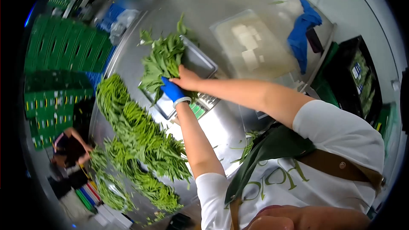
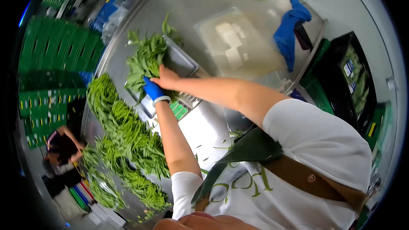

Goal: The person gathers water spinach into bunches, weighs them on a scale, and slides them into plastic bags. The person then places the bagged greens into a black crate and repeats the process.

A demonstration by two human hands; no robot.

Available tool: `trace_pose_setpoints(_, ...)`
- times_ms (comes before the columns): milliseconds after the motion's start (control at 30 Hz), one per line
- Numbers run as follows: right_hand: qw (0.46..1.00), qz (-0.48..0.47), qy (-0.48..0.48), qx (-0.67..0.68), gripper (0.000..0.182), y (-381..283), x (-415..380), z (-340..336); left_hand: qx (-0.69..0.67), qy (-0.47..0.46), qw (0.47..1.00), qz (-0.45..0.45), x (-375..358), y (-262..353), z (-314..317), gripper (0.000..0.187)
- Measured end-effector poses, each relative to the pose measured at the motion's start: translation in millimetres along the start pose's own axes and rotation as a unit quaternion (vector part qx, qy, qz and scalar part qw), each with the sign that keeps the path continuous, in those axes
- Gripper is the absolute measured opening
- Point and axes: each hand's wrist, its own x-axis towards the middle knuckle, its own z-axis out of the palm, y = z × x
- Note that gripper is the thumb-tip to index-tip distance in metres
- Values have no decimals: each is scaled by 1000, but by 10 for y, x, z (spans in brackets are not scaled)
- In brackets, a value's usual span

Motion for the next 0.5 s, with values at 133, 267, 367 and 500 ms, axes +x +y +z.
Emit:
trace_pose_setpoints(133,987,-122,105,23,57,-108,-447,-807,23,-36,993,109,-798,468,700,51)
trace_pose_setpoints(267,958,-191,207,50,57,180,-957,-1853,-56,-93,991,76,-1672,453,1615,53)
trace_pose_setpoints(367,954,-139,261,40,58,638,-1165,-2457,-42,-204,974,85,-1886,-256,2114,55)
trace_pose_setpoints(500,968,75,191,-142,67,1989,-1050,-2778,83,-258,960,-71,-1936,-1526,2458,56)
